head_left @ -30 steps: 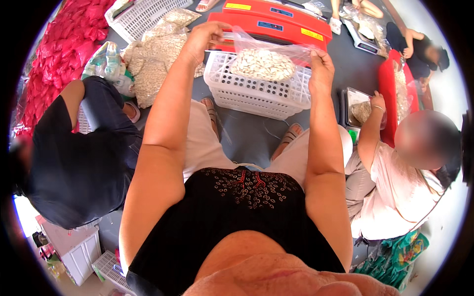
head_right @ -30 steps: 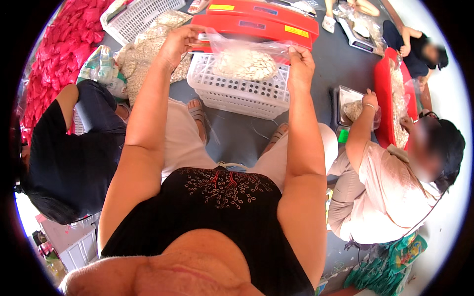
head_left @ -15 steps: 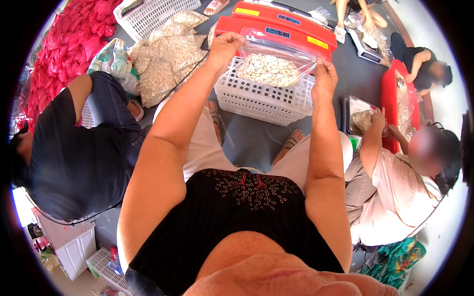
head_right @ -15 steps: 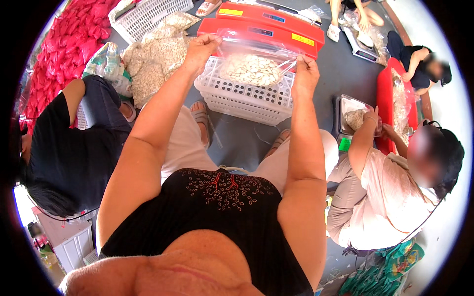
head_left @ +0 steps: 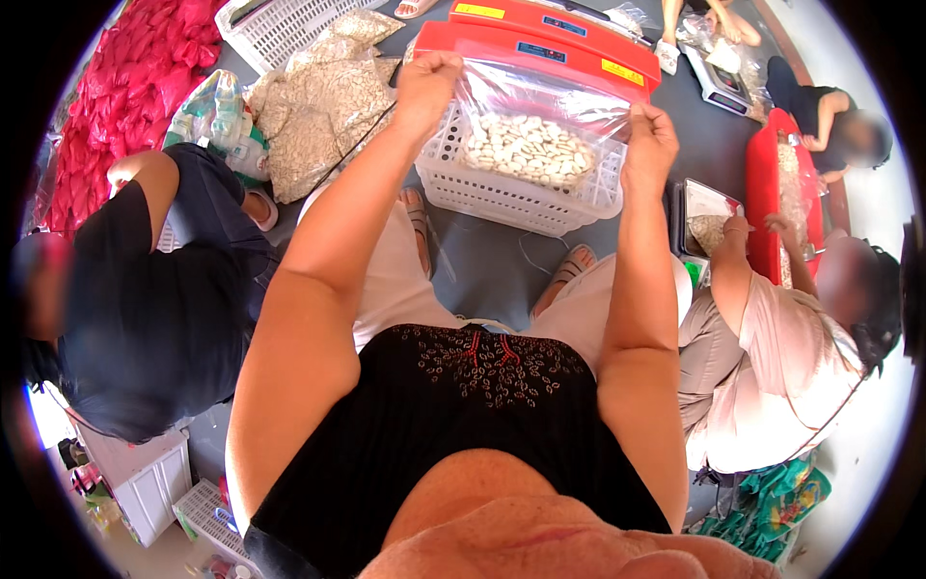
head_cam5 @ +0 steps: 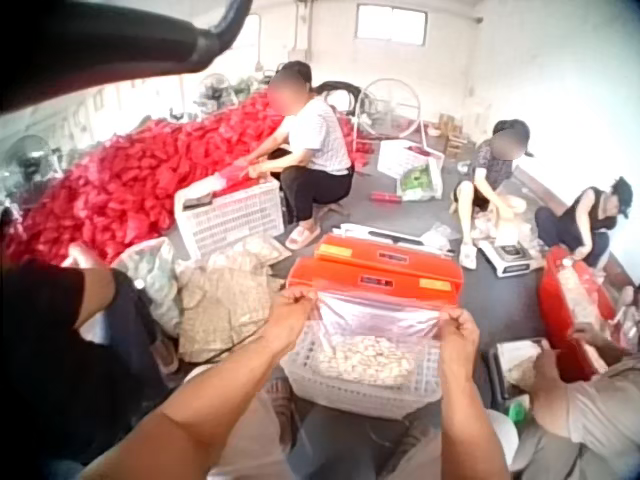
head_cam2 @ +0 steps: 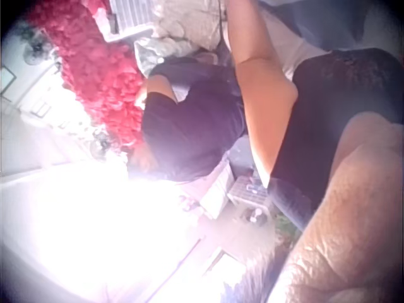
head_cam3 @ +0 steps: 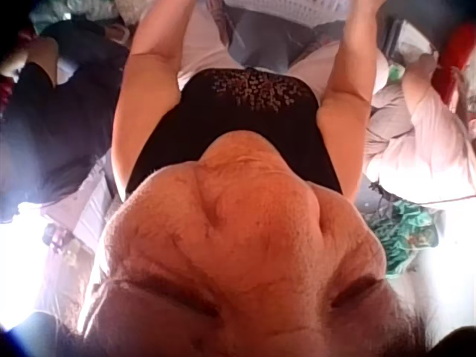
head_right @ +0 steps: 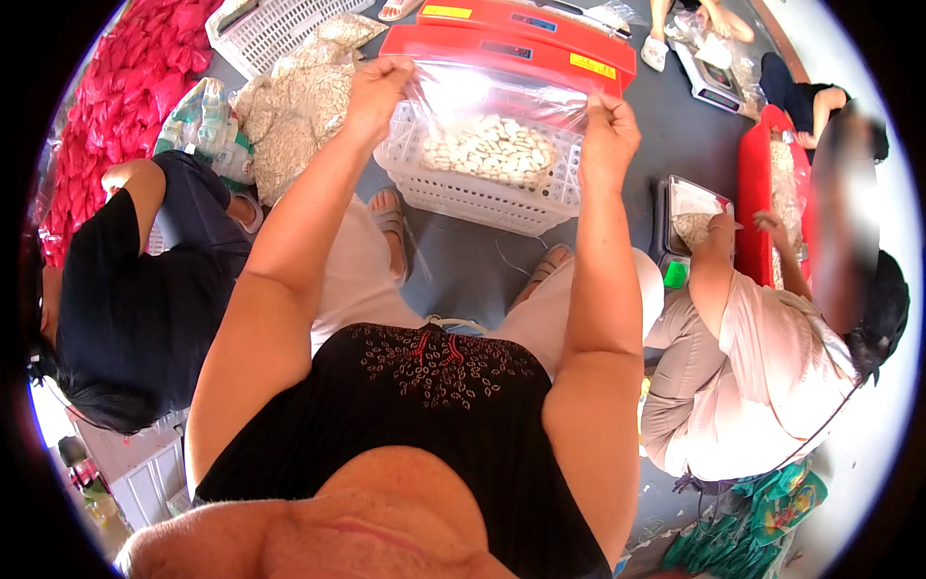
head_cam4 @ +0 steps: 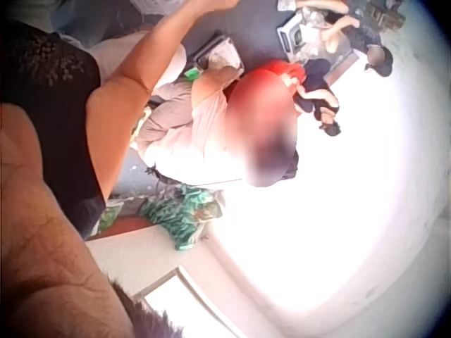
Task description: The person repeatedly scoops white snack pieces from a white plastic basket into clear plastic bags. They place each filled bag into a red vacuum sealer machine to seal it, then remove the sealed package and place it on the floor. The process is repeated continuously throughout the clip.
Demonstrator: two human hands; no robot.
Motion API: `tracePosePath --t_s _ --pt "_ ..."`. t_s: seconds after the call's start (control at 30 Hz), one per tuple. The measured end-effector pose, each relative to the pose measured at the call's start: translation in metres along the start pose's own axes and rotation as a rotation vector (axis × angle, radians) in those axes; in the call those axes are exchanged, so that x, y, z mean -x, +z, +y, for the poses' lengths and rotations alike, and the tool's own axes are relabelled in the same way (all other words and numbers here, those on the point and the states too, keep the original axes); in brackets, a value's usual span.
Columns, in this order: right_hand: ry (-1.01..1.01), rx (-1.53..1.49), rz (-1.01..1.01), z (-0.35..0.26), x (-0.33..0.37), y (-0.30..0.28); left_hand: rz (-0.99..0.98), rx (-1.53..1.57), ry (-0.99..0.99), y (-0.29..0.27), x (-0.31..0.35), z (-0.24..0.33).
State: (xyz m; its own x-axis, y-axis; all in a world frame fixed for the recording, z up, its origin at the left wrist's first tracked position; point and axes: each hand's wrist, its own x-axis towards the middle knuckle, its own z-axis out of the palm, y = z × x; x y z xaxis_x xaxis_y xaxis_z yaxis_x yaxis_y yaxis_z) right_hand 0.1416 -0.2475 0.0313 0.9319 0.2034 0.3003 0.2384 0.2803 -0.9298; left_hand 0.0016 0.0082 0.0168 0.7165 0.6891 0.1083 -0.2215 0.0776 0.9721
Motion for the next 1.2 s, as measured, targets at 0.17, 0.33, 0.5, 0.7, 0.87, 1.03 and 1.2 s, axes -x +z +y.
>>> tracePosePath --t_s 0.17,0.33,0.5,0.7,0.87,1.03,1.2 --pt "0.261 0.104 0.128 0.051 -0.005 0.0 0.123 -0.141 -0.203 0.016 -0.01 -0.038" --pt "0.221 0.454 0.178 0.091 -0.015 -0.007 0.205 -0.596 -0.14 0.005 -0.036 -0.101" --pt "0.129 0.915 0.224 0.113 -0.025 -0.017 0.271 -0.988 -0.043 0.011 -0.033 -0.093" --pt "0.188 1.077 0.308 0.088 -0.019 -0.007 0.269 -0.893 -0.303 0.019 -0.023 -0.065" --pt "0.327 1.004 0.27 0.097 -0.031 -0.021 0.348 -0.834 -0.32 0.018 -0.033 -0.082" --pt "0.22 1.074 0.31 0.064 -0.023 -0.018 0.264 -0.454 -0.449 0.015 -0.022 -0.076" --pt "-0.225 1.066 0.07 0.028 -0.008 0.013 0.237 -0.214 -0.44 0.023 -0.01 -0.066"
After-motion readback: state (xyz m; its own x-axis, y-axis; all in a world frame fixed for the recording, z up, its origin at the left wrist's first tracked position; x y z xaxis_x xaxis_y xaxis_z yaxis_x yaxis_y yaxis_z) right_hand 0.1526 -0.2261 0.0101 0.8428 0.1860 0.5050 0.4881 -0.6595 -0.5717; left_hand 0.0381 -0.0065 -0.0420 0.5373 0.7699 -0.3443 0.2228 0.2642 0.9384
